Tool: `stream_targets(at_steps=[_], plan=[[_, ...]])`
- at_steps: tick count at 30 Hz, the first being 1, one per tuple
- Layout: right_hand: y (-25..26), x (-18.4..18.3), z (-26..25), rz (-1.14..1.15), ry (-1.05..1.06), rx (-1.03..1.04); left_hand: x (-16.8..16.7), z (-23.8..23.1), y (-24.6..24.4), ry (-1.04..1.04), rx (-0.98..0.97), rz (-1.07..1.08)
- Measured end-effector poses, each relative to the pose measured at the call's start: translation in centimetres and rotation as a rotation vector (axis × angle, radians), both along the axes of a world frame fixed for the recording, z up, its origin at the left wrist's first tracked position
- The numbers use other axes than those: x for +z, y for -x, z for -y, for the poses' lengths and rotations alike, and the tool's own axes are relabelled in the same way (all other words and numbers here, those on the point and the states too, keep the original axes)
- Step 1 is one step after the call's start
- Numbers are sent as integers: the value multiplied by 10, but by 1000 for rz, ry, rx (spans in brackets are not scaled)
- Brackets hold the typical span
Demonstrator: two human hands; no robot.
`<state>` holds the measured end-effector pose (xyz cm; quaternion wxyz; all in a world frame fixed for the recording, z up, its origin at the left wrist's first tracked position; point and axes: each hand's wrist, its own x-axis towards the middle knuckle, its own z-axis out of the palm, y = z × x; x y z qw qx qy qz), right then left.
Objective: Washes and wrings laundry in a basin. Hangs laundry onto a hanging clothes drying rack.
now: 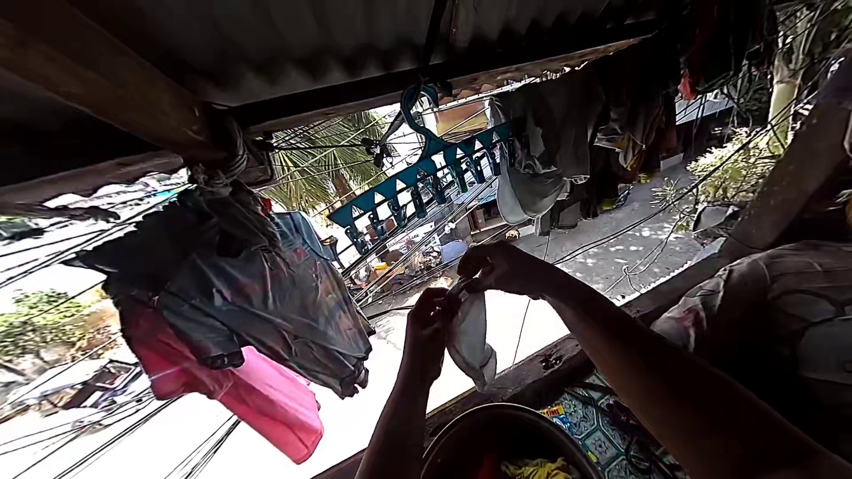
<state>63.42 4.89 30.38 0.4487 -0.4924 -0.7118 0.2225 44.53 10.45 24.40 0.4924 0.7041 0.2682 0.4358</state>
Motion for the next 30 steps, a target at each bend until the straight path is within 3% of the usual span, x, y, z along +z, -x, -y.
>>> stream_targets(at_steps=[5,9,12,23,30], plan=[[-20,33,-30,-308,54,-115,32,-26,-24,40,36,25],[-12,66,-70,-290,72,-316,56,-48,-50,166,40,123],[-7,79,-94,-375,144,-348,66,-57,-62,304,48,162],[-10,80,-122,-716,125,-223,88,-76,-85,603,31,251],[-7,75,-118,-638,31,-291,92,-78,-91,641,6,285]])
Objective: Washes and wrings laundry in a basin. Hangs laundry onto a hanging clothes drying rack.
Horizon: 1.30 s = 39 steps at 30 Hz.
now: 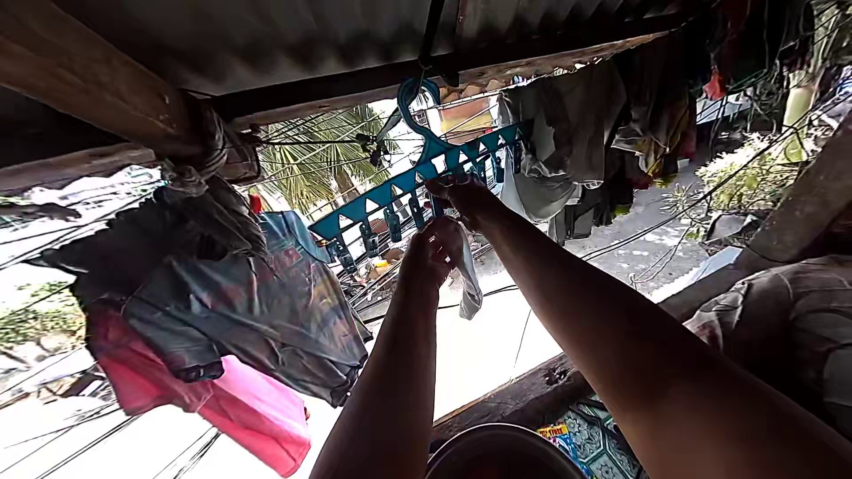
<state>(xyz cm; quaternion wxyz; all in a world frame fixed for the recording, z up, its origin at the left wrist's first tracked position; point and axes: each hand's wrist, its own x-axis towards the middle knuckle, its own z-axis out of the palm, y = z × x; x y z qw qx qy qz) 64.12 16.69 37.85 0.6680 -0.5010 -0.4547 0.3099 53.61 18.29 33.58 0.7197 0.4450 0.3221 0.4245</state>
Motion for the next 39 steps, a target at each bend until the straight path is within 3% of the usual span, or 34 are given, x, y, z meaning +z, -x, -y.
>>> stream_targets(at_steps=[6,13,20,25,28,31,36,39], plan=[[0,-4,2,-32,-51,-21,4,6,-7,141,70,113],[-1,-7,4,53,-24,-79,0,15,-8,74,32,301],[-2,-15,11,121,-20,-46,1,16,-2,71,46,230],[1,-42,34,314,-46,-173,-19,10,20,-112,19,88],[20,-93,67,402,-212,-373,-49,13,55,-208,-12,-126],[62,-188,103,439,-221,-371,-100,37,109,-240,-70,-327],[163,-364,172,566,164,277,-208,87,190,-118,-233,-635],[212,-428,198,646,409,725,-261,117,225,-69,-282,-775]])
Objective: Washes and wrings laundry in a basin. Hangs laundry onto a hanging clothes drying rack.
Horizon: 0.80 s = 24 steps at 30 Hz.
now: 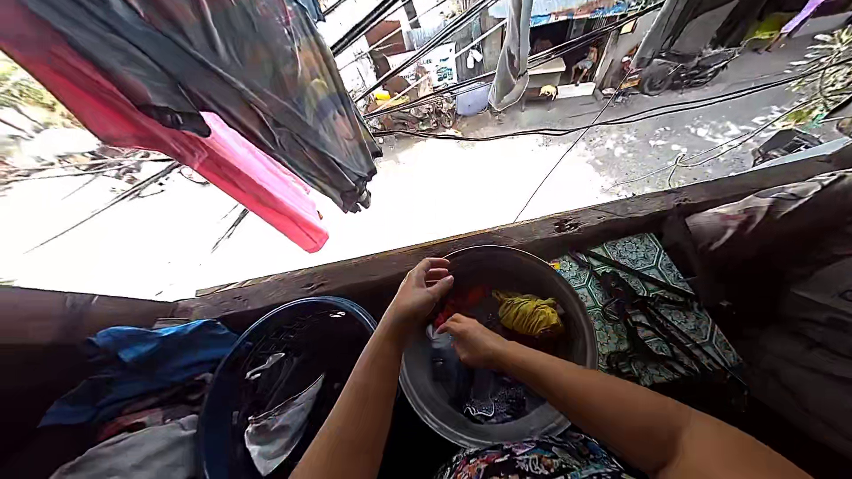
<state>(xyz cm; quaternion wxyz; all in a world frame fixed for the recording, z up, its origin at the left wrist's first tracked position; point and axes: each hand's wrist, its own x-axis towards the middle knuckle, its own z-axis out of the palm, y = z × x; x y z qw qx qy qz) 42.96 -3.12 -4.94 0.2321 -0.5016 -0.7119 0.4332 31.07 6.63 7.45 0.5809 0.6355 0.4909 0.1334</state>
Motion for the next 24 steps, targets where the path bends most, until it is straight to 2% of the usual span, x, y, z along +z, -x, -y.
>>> stream_targets(at_steps=[3,7,12,15,17,19,22,24], plan=[[32,-32,11,89,111,159,-40,31,20,25,-28,-82],[43,-32,12,325,247,286,-69,50,29,127,-13,-97],[39,-33,8,550,446,216,-77,64,46,169,48,-93],[34,-20,12,561,538,150,-75,69,59,177,54,-100],[25,-16,13,496,534,116,-79,68,66,169,60,-90],[6,-7,13,339,479,68,-83,67,69,153,18,-106],[-31,11,18,-143,386,-45,-91,65,67,111,-184,-109],[-47,35,24,-422,399,-156,-96,67,59,115,-311,-51]])
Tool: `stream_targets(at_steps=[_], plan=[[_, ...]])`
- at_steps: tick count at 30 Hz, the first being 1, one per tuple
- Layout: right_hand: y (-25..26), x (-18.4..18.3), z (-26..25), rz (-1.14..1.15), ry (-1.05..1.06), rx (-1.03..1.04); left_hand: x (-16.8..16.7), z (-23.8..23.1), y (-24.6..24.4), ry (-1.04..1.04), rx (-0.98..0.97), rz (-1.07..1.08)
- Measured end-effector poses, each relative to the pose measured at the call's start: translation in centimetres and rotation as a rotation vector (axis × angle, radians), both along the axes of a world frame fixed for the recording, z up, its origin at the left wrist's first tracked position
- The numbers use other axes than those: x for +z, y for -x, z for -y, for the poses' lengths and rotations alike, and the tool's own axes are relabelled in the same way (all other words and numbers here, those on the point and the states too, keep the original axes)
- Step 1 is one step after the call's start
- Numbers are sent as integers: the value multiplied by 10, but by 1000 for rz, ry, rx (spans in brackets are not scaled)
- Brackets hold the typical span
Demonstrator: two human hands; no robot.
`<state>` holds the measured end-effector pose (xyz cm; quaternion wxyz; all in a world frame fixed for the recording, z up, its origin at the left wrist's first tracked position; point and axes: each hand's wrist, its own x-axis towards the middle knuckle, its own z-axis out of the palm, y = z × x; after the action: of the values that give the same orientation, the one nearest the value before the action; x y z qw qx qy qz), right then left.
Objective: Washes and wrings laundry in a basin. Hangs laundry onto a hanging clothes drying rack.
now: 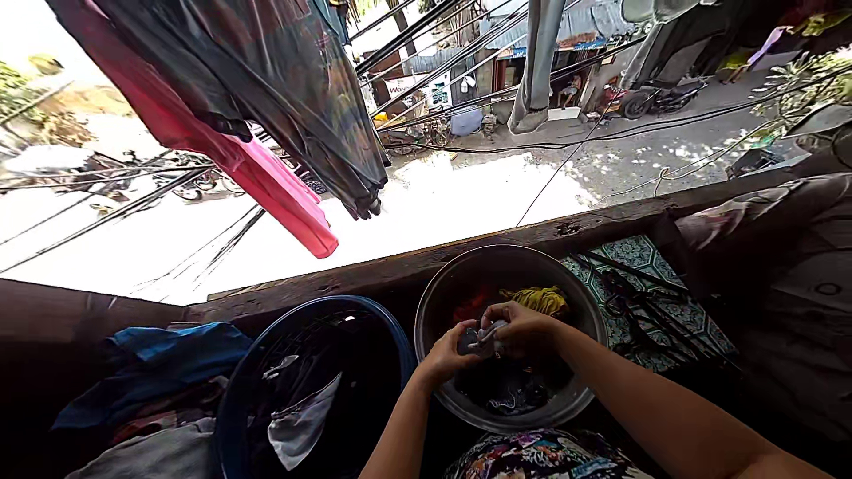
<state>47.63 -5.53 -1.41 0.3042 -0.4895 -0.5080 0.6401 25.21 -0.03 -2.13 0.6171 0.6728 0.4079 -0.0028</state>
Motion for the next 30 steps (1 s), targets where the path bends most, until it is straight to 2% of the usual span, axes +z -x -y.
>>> stream_targets(at_steps=[2,6,9,12,15,16,18,20,23,26,28,30], plan=[[-8,35,5,-185,53,-108,2,5,-12,66,-18,96],[-24,57,12,-321,90,-291,6,8,-31,190,83,228],[-34,58,18,-52,121,-403,9,4,-30,234,180,297],[-44,39,23,329,11,-341,15,0,-27,251,329,402],[-40,29,24,400,-72,-323,13,-7,-22,146,420,431],[-37,26,22,433,-95,-296,9,-10,-20,42,431,380],[-27,13,16,577,-146,-181,3,-16,-17,-247,361,134],[-11,-9,8,739,-114,-9,2,-18,-20,-410,149,-178],[13,-45,3,912,19,235,-18,-10,-31,-379,-218,-446],[17,-62,3,949,52,315,-39,7,-40,-255,-496,-610],[12,-61,-1,945,41,287,-52,11,-41,-223,-553,-695],[7,-58,-8,924,35,232,-57,3,-40,-207,-493,-695]])
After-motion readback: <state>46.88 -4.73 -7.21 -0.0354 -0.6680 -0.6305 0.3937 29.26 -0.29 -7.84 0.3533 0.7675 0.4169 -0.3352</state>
